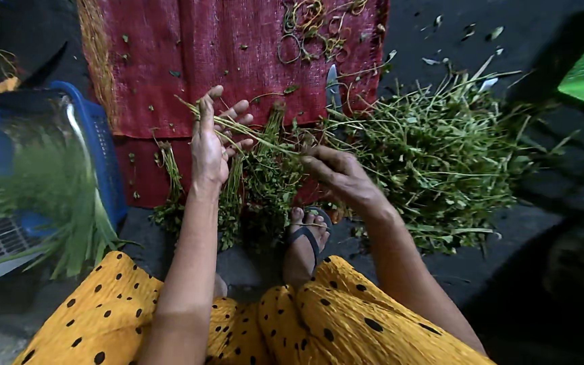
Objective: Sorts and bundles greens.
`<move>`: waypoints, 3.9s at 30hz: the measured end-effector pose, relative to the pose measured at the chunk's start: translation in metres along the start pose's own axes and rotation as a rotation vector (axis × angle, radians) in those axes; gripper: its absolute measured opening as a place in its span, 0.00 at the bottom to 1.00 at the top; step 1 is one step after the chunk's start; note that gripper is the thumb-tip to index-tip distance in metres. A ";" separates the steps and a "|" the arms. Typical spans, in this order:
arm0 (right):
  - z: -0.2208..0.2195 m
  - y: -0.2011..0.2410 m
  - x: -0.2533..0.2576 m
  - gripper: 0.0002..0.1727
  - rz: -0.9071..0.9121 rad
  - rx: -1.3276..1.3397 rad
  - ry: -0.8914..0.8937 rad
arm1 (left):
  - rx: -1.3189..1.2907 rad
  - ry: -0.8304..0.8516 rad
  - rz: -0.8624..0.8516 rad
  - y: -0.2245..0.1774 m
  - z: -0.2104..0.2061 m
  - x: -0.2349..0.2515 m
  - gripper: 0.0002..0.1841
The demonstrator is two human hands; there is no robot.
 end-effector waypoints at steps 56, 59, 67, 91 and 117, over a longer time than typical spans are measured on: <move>-0.057 0.045 0.080 0.39 0.048 -0.159 0.146 | 0.840 0.557 -0.115 0.059 -0.035 -0.036 0.20; -0.107 0.023 0.080 0.35 -0.024 -0.269 0.270 | 0.857 0.615 -0.115 0.047 -0.031 -0.038 0.14; -0.127 -0.001 0.101 0.28 -0.148 0.016 0.103 | 0.915 -0.371 0.168 0.058 0.153 0.009 0.26; -0.080 -0.037 0.062 0.17 -0.252 0.230 -0.073 | 0.565 -0.493 0.107 0.104 0.245 0.036 0.18; -0.033 -0.019 0.059 0.09 -0.234 0.691 -0.055 | 0.871 -0.397 0.134 -0.026 0.182 0.001 0.22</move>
Point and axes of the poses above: each hand's wrist, its own x-axis towards the middle knuckle, its own z-axis out of the back of the hand, y = z × x, the point moved 9 cm from there along x, towards the middle knuckle, and after that the axes turned 15 degrees about x, right-handed, at the moved point
